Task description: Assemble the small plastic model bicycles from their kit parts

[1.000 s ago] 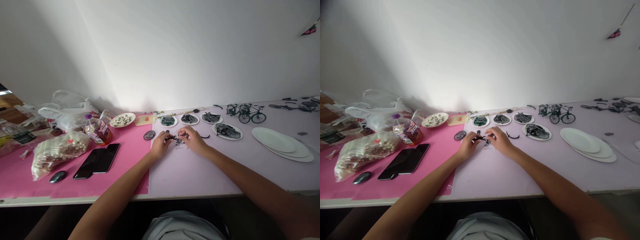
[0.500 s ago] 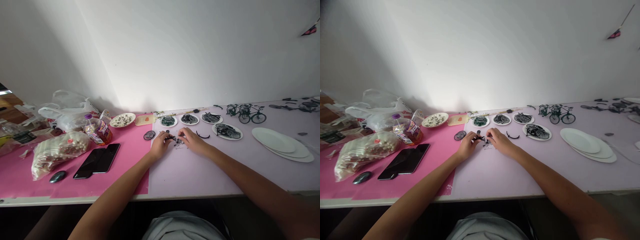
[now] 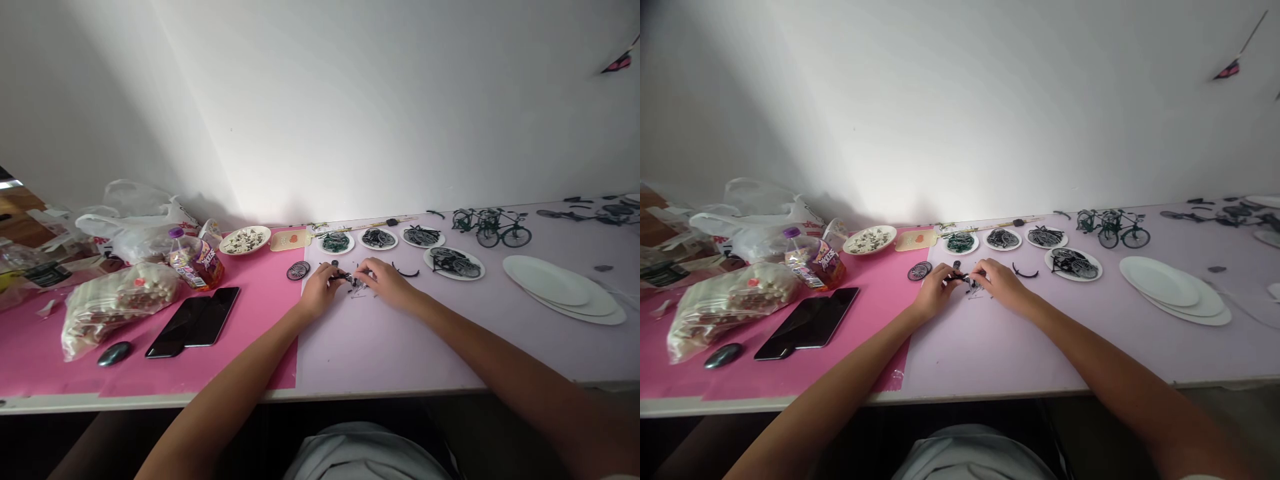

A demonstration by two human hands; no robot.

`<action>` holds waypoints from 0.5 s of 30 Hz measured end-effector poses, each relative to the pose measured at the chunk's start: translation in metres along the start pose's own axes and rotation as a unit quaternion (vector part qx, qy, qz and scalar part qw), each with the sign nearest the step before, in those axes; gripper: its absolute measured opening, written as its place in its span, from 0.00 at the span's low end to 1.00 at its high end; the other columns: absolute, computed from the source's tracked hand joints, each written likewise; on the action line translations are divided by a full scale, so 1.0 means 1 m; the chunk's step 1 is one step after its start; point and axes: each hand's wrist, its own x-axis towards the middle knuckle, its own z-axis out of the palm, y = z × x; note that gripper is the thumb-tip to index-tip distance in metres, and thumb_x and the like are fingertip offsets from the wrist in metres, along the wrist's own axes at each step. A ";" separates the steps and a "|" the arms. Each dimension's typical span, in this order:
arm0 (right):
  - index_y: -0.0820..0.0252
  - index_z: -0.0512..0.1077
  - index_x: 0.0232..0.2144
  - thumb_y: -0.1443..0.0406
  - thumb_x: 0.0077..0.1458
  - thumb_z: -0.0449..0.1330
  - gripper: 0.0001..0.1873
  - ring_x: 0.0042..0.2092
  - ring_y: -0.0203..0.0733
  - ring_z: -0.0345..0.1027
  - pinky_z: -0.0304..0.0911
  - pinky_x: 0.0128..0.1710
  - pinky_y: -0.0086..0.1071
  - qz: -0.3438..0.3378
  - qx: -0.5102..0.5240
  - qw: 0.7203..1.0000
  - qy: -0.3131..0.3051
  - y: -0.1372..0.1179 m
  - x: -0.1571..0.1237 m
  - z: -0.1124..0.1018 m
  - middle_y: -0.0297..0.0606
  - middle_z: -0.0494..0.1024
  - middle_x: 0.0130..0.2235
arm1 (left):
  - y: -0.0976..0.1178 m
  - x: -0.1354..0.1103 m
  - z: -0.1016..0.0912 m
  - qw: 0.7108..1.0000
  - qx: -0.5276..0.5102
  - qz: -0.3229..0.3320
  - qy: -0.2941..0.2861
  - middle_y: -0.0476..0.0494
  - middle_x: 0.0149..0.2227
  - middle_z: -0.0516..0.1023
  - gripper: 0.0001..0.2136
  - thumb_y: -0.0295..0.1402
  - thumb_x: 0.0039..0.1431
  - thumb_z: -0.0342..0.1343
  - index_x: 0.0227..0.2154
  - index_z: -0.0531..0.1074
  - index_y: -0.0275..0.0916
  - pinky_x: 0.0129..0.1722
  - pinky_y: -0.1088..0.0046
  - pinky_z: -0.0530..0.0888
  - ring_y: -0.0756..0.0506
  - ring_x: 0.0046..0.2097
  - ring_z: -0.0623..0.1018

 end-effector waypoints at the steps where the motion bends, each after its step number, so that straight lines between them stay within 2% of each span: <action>1: 0.54 0.70 0.36 0.49 0.68 0.54 0.17 0.30 0.39 0.66 0.60 0.31 0.34 0.006 0.002 1.000 -0.002 -0.001 0.000 0.000 0.36 0.78 0.38 | 0.000 0.000 0.000 1.000 -0.001 0.001 0.000 0.41 0.42 0.77 0.06 0.35 0.69 0.58 0.42 0.77 0.39 0.40 0.69 0.77 0.45 0.41 0.78; 4: 0.55 0.67 0.31 0.47 0.67 0.54 0.21 0.25 0.37 0.59 0.55 0.27 0.33 0.019 0.007 1.000 0.003 -0.003 0.000 0.000 0.32 0.73 0.30 | 0.000 0.000 0.001 1.000 -0.002 0.003 -0.005 0.41 0.42 0.77 0.06 0.34 0.69 0.58 0.42 0.77 0.39 0.41 0.68 0.77 0.45 0.41 0.79; 7: 0.55 0.62 0.28 0.46 0.68 0.52 0.23 0.25 0.37 0.57 0.53 0.27 0.32 0.024 0.011 1.000 0.001 -0.002 0.001 0.001 0.29 0.68 0.25 | 0.000 -0.001 0.001 1.000 0.001 0.005 -0.010 0.41 0.42 0.77 0.06 0.35 0.69 0.58 0.42 0.77 0.39 0.42 0.68 0.77 0.45 0.41 0.79; 12: 0.54 0.65 0.36 0.50 0.68 0.53 0.15 0.32 0.39 0.65 0.58 0.31 0.32 0.021 0.047 0.998 -0.042 0.002 0.000 0.001 0.33 0.75 0.36 | -0.002 0.000 0.001 1.000 0.000 0.001 -0.005 0.40 0.42 0.77 0.06 0.36 0.69 0.58 0.42 0.76 0.39 0.40 0.69 0.77 0.44 0.43 0.79; 15: 0.53 0.64 0.39 0.53 0.67 0.54 0.12 0.32 0.38 0.65 0.60 0.32 0.32 0.023 0.061 0.996 -0.056 0.004 0.000 0.001 0.32 0.74 0.37 | -0.004 0.000 0.001 1.000 -0.003 -0.001 -0.004 0.40 0.42 0.77 0.06 0.36 0.69 0.58 0.41 0.76 0.39 0.39 0.69 0.77 0.44 0.42 0.78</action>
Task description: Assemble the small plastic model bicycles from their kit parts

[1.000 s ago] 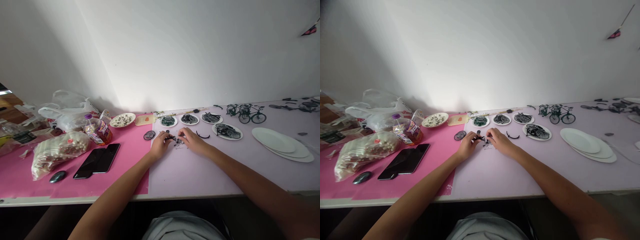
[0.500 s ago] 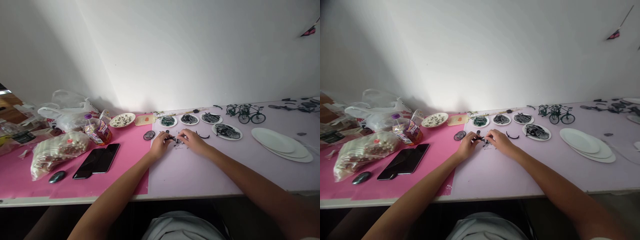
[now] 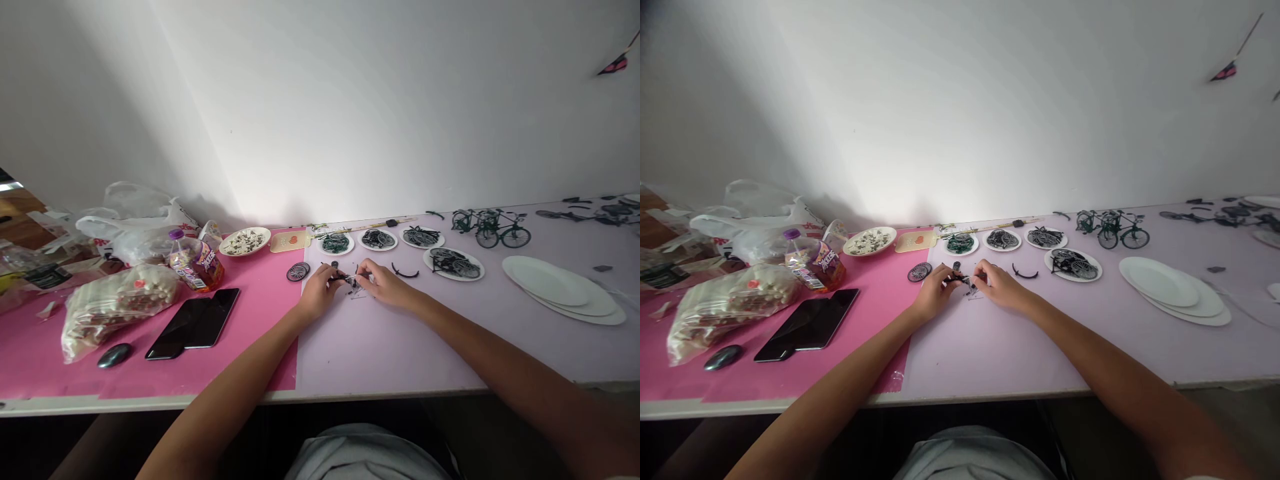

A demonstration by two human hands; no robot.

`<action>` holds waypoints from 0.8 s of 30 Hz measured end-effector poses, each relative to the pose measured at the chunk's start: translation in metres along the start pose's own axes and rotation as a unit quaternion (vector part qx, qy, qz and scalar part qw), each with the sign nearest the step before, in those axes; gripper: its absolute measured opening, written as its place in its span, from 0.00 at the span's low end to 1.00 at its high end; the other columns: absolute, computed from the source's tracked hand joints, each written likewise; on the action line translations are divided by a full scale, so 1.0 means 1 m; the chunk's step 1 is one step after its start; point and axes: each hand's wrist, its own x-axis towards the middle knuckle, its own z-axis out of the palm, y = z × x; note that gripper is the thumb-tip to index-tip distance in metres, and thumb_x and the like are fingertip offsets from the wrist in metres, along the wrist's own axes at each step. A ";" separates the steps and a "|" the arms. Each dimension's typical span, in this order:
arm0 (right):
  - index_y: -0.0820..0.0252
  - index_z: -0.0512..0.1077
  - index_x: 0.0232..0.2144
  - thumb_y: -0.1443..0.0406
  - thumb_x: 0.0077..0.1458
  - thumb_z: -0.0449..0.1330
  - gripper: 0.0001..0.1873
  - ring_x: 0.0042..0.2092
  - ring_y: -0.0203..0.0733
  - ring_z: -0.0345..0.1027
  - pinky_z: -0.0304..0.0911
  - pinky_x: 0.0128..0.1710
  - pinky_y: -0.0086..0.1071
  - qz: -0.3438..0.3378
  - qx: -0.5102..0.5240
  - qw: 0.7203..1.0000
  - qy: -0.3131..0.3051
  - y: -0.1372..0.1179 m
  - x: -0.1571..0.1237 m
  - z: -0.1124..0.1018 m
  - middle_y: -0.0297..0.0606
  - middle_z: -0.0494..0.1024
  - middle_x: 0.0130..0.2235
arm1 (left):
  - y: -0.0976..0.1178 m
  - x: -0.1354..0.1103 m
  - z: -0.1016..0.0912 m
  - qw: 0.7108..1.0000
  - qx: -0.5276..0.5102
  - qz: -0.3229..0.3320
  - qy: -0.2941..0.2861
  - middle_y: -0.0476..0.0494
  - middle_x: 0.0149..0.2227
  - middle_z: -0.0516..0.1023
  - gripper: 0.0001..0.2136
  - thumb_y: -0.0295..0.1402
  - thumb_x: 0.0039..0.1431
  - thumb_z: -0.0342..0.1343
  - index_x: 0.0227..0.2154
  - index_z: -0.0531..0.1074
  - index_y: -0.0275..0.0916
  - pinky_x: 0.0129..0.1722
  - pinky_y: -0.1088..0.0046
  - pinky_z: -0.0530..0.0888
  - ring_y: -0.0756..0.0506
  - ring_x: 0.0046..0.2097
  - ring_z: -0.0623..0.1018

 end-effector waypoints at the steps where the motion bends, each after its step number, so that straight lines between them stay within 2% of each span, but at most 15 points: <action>1: 0.53 0.64 0.39 0.53 0.67 0.54 0.11 0.32 0.38 0.65 0.60 0.32 0.32 0.002 0.005 1.000 0.000 0.000 0.000 0.000 0.32 0.74 0.36 | 0.000 0.000 0.000 1.000 0.000 0.000 0.000 0.40 0.42 0.77 0.06 0.35 0.68 0.58 0.41 0.76 0.39 0.39 0.70 0.77 0.45 0.42 0.78; 6: 0.53 0.67 0.41 0.51 0.66 0.54 0.14 0.28 0.37 0.64 0.60 0.29 0.33 0.010 0.020 1.000 0.005 0.003 0.001 0.000 0.34 0.77 0.39 | 0.000 0.000 0.000 1.000 -0.003 -0.003 0.002 0.40 0.42 0.77 0.07 0.37 0.68 0.58 0.41 0.76 0.39 0.38 0.70 0.77 0.45 0.41 0.78; 10: 0.53 0.69 0.42 0.48 0.66 0.54 0.16 0.27 0.38 0.65 0.60 0.28 0.33 0.016 0.013 1.000 0.010 0.005 0.001 0.000 0.34 0.77 0.36 | 0.001 0.000 -0.001 1.000 -0.006 -0.004 0.001 0.41 0.41 0.76 0.06 0.36 0.68 0.59 0.41 0.75 0.39 0.39 0.70 0.76 0.45 0.41 0.78; 20: 0.54 0.64 0.33 0.45 0.67 0.52 0.21 0.26 0.36 0.56 0.54 0.26 0.31 0.010 0.017 1.000 0.004 -0.001 0.000 -0.003 0.28 0.66 0.27 | 0.002 -0.001 -0.001 1.000 -0.007 0.000 -0.009 0.40 0.43 0.77 0.07 0.36 0.69 0.58 0.43 0.77 0.39 0.41 0.68 0.77 0.45 0.41 0.79; 24: 0.54 0.64 0.34 0.45 0.67 0.52 0.21 0.26 0.36 0.57 0.55 0.26 0.31 0.017 0.020 1.000 -0.002 0.001 0.000 -0.002 0.30 0.68 0.29 | 0.002 -0.001 -0.001 1.000 -0.003 0.002 -0.008 0.39 0.43 0.77 0.08 0.37 0.69 0.58 0.43 0.77 0.39 0.41 0.68 0.78 0.44 0.42 0.79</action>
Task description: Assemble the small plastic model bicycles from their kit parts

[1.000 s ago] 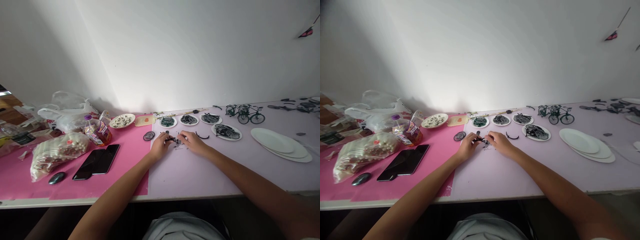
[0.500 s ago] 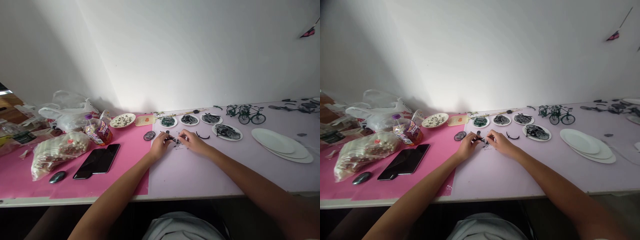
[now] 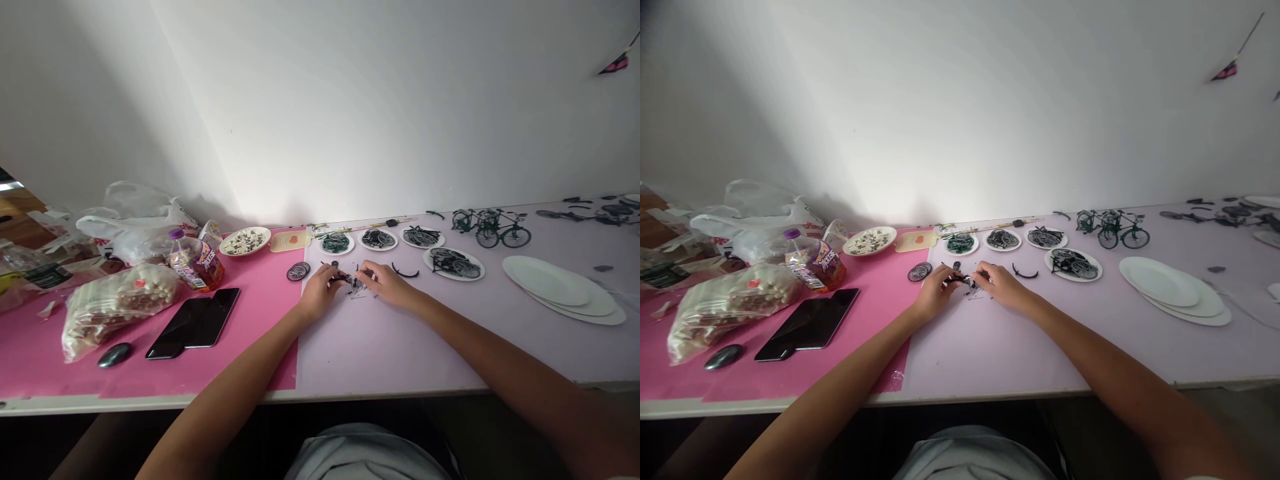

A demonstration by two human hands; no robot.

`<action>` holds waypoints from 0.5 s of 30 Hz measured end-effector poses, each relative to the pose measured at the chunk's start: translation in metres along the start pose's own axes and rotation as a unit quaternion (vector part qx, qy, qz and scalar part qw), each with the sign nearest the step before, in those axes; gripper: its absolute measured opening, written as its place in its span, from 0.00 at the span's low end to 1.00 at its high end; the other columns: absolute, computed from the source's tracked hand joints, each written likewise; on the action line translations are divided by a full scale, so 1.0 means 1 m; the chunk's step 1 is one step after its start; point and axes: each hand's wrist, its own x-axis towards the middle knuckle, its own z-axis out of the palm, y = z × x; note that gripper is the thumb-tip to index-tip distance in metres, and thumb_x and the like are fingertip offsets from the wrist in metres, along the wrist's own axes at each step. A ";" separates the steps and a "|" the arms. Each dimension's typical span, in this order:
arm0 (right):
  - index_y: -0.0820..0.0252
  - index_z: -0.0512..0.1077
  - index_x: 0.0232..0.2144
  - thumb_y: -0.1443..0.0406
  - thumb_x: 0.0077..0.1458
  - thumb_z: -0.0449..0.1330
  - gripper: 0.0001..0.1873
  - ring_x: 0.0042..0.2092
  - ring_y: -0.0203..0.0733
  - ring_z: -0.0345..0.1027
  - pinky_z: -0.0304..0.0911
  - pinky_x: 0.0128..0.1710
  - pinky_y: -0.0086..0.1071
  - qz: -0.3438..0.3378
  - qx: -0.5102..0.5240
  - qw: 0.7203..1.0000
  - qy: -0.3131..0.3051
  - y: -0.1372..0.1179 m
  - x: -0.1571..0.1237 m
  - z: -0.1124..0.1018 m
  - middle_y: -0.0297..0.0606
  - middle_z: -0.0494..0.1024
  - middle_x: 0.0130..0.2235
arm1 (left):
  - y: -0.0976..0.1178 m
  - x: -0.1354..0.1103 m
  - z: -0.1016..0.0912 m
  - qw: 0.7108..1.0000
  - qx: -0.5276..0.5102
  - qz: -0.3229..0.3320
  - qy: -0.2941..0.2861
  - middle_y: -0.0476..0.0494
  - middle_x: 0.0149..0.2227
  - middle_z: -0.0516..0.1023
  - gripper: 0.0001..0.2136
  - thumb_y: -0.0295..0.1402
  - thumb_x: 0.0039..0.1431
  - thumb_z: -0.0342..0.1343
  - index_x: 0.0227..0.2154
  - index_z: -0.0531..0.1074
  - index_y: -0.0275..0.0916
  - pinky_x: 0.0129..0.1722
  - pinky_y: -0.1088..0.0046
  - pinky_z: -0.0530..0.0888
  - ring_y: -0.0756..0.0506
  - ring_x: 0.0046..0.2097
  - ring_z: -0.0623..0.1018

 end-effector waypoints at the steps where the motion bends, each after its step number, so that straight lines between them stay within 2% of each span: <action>1: 0.54 0.64 0.35 0.45 0.67 0.52 0.20 0.26 0.37 0.59 0.56 0.26 0.31 0.002 0.004 1.000 -0.003 0.001 0.000 0.000 0.31 0.70 0.31 | 0.000 0.000 0.000 1.000 0.001 0.001 0.000 0.39 0.43 0.77 0.07 0.36 0.69 0.58 0.43 0.77 0.39 0.41 0.67 0.78 0.44 0.42 0.79; 6: 0.53 0.65 0.39 0.47 0.66 0.55 0.17 0.32 0.39 0.67 0.62 0.32 0.33 -0.002 0.025 1.000 -0.001 0.001 0.000 0.000 0.36 0.75 0.40 | 0.000 0.000 0.001 1.000 0.005 0.003 -0.001 0.39 0.42 0.77 0.08 0.37 0.69 0.58 0.43 0.77 0.39 0.41 0.67 0.78 0.44 0.42 0.79; 15: 0.53 0.65 0.38 0.48 0.67 0.53 0.17 0.31 0.38 0.64 0.61 0.31 0.32 -0.008 0.016 1.000 -0.009 -0.002 -0.001 -0.001 0.33 0.73 0.36 | 0.000 0.000 0.000 1.000 -0.001 0.001 0.001 0.40 0.42 0.77 0.06 0.35 0.69 0.58 0.42 0.77 0.39 0.41 0.69 0.77 0.44 0.43 0.79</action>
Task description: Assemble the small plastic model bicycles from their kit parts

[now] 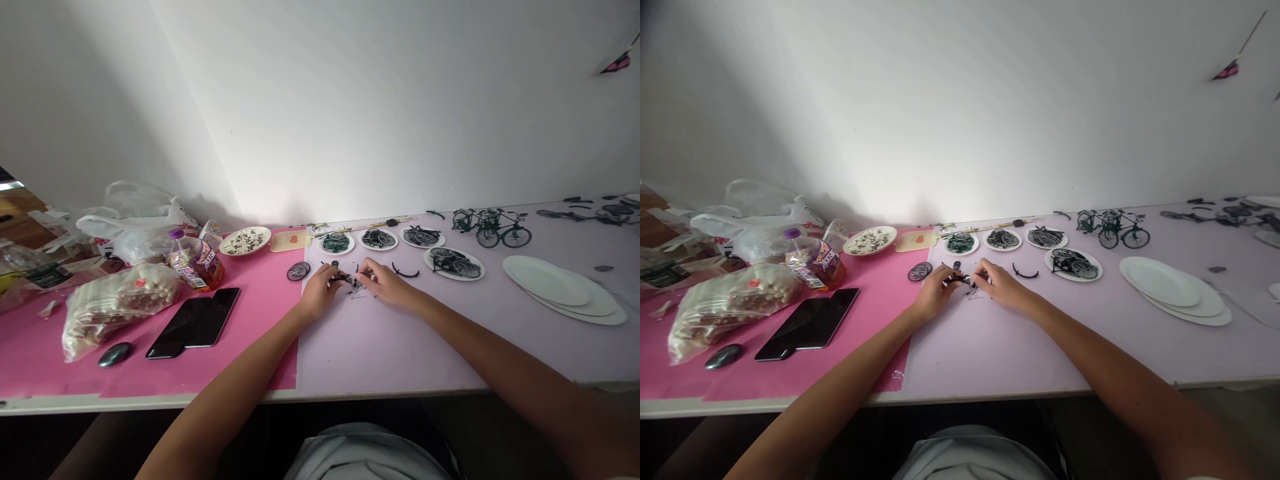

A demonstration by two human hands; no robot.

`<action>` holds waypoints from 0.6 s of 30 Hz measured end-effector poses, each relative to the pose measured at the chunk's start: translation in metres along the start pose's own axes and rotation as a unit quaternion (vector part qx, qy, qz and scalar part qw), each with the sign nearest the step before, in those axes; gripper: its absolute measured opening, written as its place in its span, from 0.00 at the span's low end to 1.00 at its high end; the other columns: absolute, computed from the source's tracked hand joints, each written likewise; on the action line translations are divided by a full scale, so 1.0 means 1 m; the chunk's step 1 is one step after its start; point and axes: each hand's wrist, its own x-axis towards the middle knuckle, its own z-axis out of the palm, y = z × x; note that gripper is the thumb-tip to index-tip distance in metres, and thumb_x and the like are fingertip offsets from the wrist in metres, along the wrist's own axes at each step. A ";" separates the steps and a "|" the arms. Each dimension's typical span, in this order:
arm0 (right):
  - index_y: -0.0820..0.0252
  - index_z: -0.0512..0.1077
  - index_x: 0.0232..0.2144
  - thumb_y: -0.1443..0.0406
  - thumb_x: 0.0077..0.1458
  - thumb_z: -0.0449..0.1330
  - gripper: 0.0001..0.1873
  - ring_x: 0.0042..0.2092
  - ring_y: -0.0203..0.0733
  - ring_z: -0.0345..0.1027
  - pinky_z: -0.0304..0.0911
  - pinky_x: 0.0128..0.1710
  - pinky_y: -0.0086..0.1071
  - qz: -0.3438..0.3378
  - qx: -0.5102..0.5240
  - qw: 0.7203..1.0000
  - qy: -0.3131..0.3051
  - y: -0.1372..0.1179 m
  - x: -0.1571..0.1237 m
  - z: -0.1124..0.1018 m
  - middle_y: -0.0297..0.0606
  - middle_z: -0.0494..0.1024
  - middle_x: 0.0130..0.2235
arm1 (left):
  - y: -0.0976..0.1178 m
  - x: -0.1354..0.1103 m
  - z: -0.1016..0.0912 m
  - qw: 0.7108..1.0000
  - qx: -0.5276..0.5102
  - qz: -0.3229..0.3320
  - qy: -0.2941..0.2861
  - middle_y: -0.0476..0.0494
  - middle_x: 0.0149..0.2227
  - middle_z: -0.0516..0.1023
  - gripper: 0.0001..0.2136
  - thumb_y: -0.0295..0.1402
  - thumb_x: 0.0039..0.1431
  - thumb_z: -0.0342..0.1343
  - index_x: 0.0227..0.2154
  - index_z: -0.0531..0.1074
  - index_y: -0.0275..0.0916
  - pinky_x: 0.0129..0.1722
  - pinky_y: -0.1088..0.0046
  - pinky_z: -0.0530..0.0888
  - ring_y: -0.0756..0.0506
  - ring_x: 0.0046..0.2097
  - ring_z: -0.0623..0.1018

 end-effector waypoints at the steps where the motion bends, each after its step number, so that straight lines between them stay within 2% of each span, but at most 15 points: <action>1: 0.53 0.65 0.38 0.48 0.67 0.53 0.17 0.30 0.38 0.64 0.60 0.30 0.32 0.001 -0.003 1.000 -0.001 0.000 0.000 0.000 0.33 0.73 0.36 | 0.000 0.000 0.000 1.000 -0.001 0.000 -0.001 0.40 0.42 0.77 0.07 0.35 0.69 0.58 0.42 0.77 0.39 0.41 0.69 0.77 0.44 0.43 0.79; 18: 0.53 0.63 0.34 0.45 0.67 0.52 0.20 0.30 0.39 0.60 0.56 0.30 0.32 -0.006 -0.041 0.999 0.012 0.001 0.001 -0.002 0.30 0.70 0.31 | 0.002 -0.001 -0.001 1.000 0.001 0.003 -0.007 0.39 0.42 0.77 0.08 0.36 0.69 0.57 0.43 0.77 0.39 0.41 0.67 0.78 0.44 0.41 0.79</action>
